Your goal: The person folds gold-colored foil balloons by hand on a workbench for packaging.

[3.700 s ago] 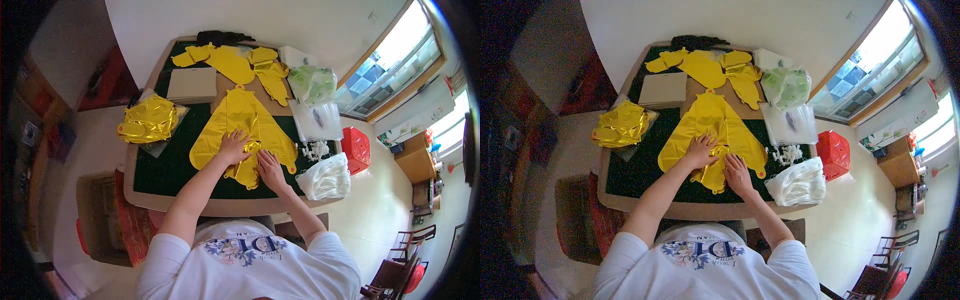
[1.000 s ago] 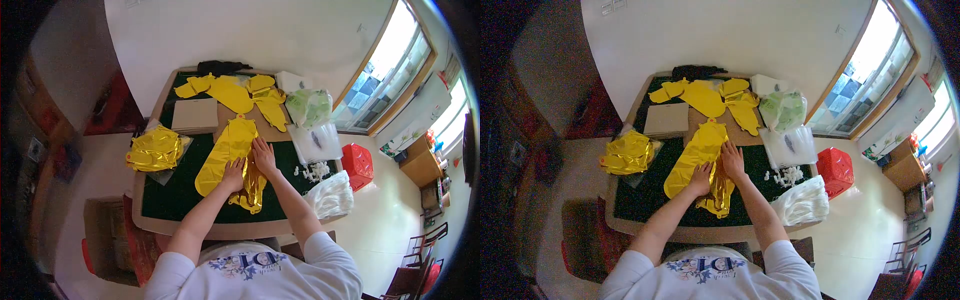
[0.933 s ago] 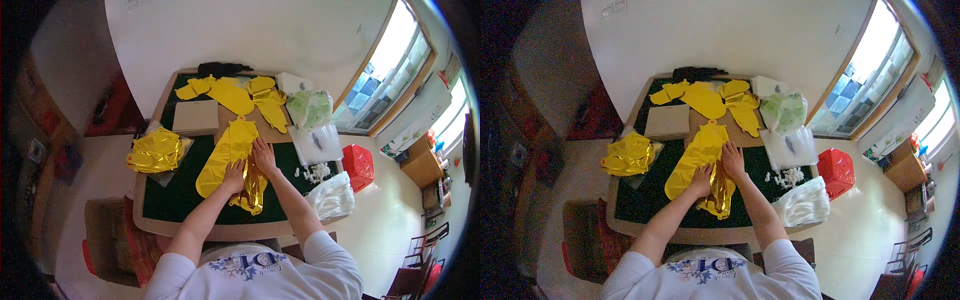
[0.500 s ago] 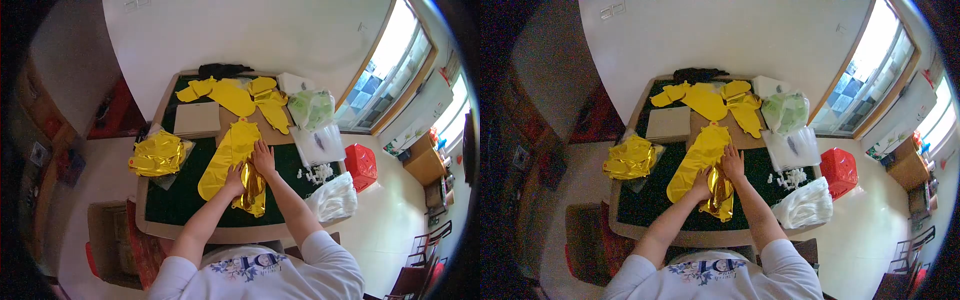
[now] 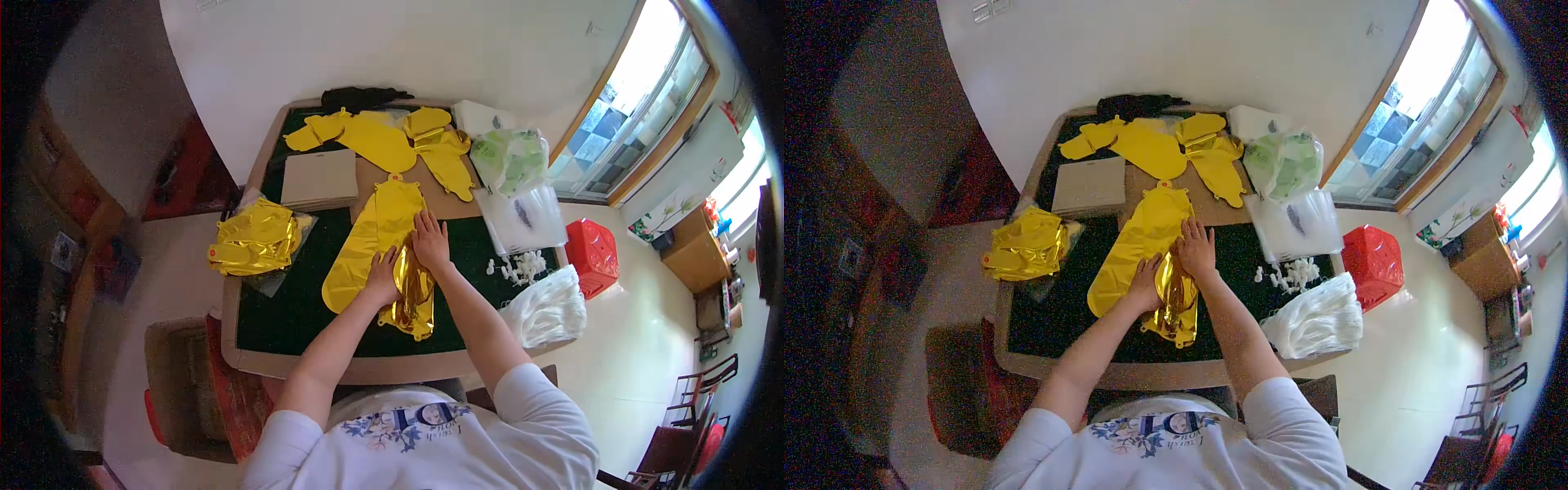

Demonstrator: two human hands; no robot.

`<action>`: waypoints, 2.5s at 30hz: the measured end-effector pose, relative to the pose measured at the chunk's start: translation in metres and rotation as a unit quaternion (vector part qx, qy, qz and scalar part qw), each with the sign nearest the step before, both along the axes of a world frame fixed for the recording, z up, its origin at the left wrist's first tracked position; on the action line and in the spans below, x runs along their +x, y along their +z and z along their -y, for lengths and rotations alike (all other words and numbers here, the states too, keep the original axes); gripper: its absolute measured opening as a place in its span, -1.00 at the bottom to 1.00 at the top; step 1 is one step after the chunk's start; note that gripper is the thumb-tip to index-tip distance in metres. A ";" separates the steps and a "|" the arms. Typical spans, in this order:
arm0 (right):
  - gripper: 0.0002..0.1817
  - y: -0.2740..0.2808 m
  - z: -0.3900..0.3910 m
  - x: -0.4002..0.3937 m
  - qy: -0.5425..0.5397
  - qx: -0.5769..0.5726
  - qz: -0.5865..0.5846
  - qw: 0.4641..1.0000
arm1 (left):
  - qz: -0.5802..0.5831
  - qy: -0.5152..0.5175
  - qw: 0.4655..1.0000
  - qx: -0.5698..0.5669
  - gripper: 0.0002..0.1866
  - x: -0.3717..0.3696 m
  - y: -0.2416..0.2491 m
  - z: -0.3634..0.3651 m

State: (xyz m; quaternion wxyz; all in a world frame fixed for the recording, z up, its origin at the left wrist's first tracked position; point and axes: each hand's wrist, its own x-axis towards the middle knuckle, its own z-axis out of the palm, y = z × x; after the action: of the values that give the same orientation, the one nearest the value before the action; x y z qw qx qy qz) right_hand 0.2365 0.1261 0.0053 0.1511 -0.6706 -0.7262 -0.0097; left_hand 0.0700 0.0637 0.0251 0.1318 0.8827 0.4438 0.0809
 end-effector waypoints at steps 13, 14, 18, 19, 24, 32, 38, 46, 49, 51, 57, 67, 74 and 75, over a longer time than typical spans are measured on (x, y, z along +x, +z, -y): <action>-0.44 -0.001 0.001 0.000 0.003 0.018 -0.018 1.000 | 0.192 0.037 0.976 0.095 -0.58 -0.007 0.037 0.035; -0.43 0.000 0.000 0.001 0.006 0.022 -0.017 1.000 | 0.126 0.001 0.986 0.110 -0.56 -0.002 0.029 0.043; -0.44 0.000 -0.003 0.002 0.006 0.025 -0.019 0.999 | 0.021 -0.019 0.994 0.101 -0.49 -0.003 0.007 0.050; -0.46 0.001 -0.004 0.003 0.005 0.018 -0.041 0.999 | 0.004 -0.007 0.996 0.084 -0.49 -0.005 0.006 0.052; -0.58 0.002 -0.015 0.018 0.021 0.019 -0.141 0.990 | -0.002 -0.004 0.995 0.100 -0.49 -0.008 0.010 0.050; -0.63 -0.001 -0.018 0.023 0.051 0.039 -0.167 0.984 | 0.122 0.127 0.983 0.053 -0.53 -0.015 0.026 0.034; -0.61 0.007 -0.013 0.020 0.048 0.028 -0.156 0.986 | 0.120 0.261 0.957 0.030 -0.60 -0.022 0.025 0.025; -0.59 0.005 -0.011 0.017 0.037 0.019 -0.162 0.986 | 0.069 0.258 0.962 -0.057 -0.55 -0.016 0.019 0.013; -0.59 0.007 -0.011 0.017 0.039 0.024 -0.162 0.986 | 0.067 0.249 0.964 -0.066 -0.57 -0.016 0.020 0.010; -0.59 0.008 -0.010 0.017 0.039 0.022 -0.169 0.985 | 0.072 0.261 0.962 -0.032 -0.60 -0.008 0.030 0.016; -0.59 0.008 -0.009 0.018 0.044 0.030 -0.153 0.987 | 0.037 0.268 0.959 -0.077 -0.69 0.000 0.032 0.010; -0.60 0.001 -0.013 0.018 0.038 0.032 -0.147 0.988 | 0.171 0.308 0.924 -0.152 -0.66 -0.015 0.027 -0.006; -0.61 -0.001 -0.015 0.018 0.042 0.042 -0.148 0.987 | 0.179 0.331 0.911 -0.172 -0.52 -0.026 0.030 -0.010; -0.61 0.000 -0.015 0.018 0.043 0.042 -0.148 0.987 | 0.172 0.332 0.911 -0.175 -0.50 -0.026 0.028 -0.011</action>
State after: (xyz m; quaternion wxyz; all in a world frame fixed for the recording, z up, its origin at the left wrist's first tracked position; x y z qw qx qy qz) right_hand 0.2540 0.1408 0.0052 0.2853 -0.6260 -0.7228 0.0654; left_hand 0.0438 0.0747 0.0531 0.3242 0.6196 0.6887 0.1914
